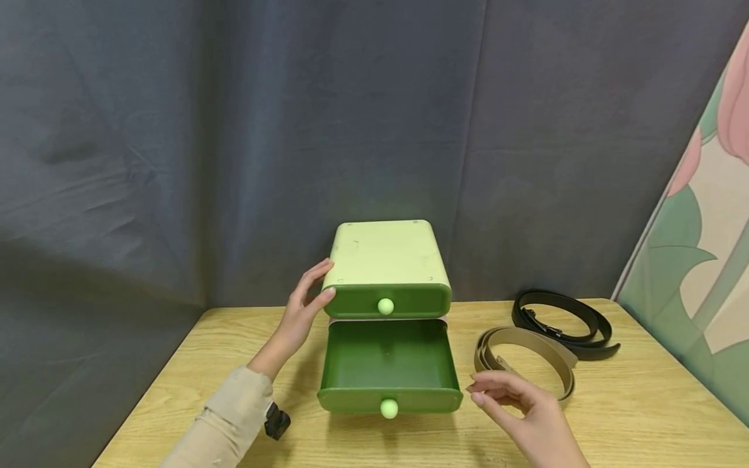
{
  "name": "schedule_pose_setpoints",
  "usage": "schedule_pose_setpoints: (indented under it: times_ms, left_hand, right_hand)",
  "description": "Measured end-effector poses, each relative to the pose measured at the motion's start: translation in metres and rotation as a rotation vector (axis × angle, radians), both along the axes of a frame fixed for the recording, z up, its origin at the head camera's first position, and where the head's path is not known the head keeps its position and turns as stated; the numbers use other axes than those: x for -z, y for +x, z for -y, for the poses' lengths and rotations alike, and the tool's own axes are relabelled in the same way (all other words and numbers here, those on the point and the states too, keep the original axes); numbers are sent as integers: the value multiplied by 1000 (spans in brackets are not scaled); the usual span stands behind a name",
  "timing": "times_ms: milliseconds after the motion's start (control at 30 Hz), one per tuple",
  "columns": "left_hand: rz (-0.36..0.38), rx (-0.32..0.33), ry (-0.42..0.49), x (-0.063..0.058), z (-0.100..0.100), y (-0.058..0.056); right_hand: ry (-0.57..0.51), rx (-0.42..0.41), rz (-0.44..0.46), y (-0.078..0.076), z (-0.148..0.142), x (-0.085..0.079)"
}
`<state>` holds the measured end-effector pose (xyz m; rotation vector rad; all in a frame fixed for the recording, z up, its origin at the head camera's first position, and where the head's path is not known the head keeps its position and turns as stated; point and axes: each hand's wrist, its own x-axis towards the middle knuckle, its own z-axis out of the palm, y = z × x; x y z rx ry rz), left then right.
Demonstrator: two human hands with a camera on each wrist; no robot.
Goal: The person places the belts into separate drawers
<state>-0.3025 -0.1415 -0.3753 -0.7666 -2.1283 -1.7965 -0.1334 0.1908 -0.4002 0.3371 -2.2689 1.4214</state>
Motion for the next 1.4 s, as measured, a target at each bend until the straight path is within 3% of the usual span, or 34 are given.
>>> schedule_pose_setpoints:
  times_ms: [333, 667, 967, 1400]
  left_hand:
    - [0, 16, -12, -1, 0, 1]
    - [-1, 12, -14, 3, 1, 2]
    - [-3, 14, -1, 4, -1, 0]
    - [-15, 4, 4, 1, -2, 0]
  right_hand:
    - [84, 28, 13, -13, -31, 0]
    - [192, 61, -72, -34, -56, 18]
    - [286, 115, -38, -53, -74, 32]
    - [367, 35, -8, -70, -85, 43]
